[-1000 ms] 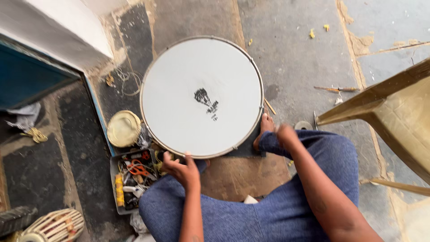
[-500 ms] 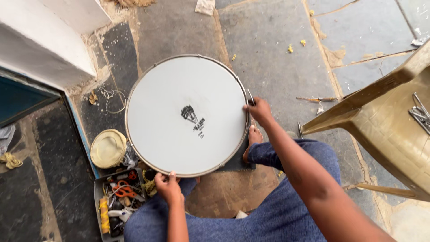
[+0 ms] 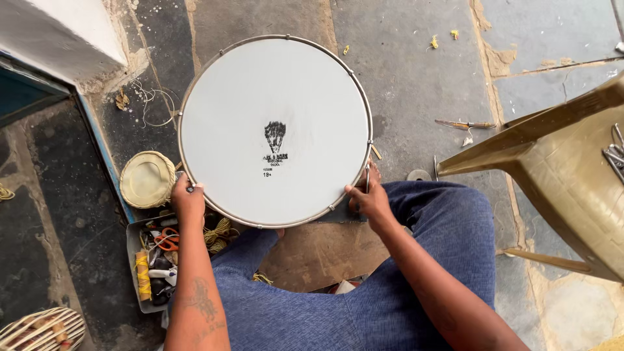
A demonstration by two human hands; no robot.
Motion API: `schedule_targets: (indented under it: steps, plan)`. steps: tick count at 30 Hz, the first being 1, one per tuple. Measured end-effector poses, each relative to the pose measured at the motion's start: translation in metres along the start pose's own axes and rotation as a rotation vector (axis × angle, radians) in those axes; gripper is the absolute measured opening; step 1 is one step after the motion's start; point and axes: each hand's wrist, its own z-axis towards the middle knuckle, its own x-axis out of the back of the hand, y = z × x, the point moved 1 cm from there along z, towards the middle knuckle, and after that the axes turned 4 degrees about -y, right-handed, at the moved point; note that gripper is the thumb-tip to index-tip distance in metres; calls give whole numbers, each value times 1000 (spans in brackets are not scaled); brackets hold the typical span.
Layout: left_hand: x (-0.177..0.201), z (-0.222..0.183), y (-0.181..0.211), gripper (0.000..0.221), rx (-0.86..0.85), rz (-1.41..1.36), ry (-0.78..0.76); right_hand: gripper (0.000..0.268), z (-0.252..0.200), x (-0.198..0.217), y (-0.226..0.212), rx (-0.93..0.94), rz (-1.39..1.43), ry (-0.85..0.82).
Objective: The person applies a black square patch to the center of a drum head and then uses a wrench to tighten the tension rods on the side of a metal drum shell.
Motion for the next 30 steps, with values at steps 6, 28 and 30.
schedule_targets:
  steps: [6, 28, 30]
  plan:
    - [-22, -84, 67, 48, -464, 411, 142, 24, -32, 43, 31, -362, 259, 59]
    - [-171, -210, 89, 22, -685, 314, -116, 18, -23, -156, 132, 23, 861, -12]
    - [-170, -210, 88, 23, -707, 317, -112, 15, -27, -150, 135, 124, 698, -3]
